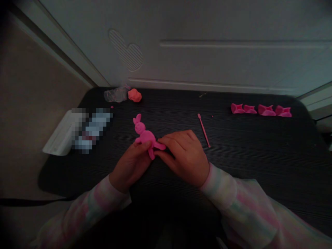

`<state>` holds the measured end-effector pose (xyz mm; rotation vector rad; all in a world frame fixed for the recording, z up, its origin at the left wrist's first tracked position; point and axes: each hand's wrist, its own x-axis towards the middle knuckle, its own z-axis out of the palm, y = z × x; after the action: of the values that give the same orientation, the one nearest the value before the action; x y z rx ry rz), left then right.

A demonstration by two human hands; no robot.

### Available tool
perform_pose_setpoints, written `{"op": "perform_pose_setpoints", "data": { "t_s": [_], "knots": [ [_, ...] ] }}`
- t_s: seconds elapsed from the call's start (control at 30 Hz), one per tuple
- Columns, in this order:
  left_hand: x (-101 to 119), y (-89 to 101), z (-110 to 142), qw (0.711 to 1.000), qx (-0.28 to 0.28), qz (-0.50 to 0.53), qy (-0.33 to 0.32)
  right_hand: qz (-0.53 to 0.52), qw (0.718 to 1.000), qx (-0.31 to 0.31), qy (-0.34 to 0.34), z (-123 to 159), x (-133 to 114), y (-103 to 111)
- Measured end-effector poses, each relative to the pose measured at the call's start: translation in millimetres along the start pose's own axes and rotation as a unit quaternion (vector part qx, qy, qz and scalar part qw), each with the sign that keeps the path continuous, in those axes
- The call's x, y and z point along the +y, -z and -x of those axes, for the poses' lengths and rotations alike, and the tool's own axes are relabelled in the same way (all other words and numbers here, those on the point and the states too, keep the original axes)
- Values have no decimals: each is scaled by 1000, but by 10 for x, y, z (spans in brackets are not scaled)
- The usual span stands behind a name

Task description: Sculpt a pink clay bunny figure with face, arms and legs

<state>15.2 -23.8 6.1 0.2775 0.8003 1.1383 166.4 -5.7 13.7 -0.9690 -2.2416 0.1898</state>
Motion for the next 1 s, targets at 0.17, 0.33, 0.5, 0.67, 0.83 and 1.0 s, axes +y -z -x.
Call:
{"op": "perform_pose_setpoints", "data": {
  "t_s": [0.17, 0.33, 0.5, 0.67, 0.83, 1.0],
  "knots": [
    [10, 6, -7, 1000, 9, 8, -3, -11, 1000, 2, 3, 4, 11, -1],
    [16, 7, -5, 1000, 4, 6, -2, -20, 1000, -7, 14, 0, 19, 0],
    [32, 14, -4, 1000, 10, -1, -8, -14, 1000, -18, 4, -6, 16, 7],
    [39, 18, -11, 1000, 24, -5, -14, -11, 1000, 1, 4, -4, 20, 4],
    [46, 17, -14, 999, 25, -14, -19, -43, 999, -2, 5, -13, 19, 15],
    [50, 19, -8, 999, 26, -10, -18, -37, 999, -10, -16, -14, 1, 18]
  ]
}}
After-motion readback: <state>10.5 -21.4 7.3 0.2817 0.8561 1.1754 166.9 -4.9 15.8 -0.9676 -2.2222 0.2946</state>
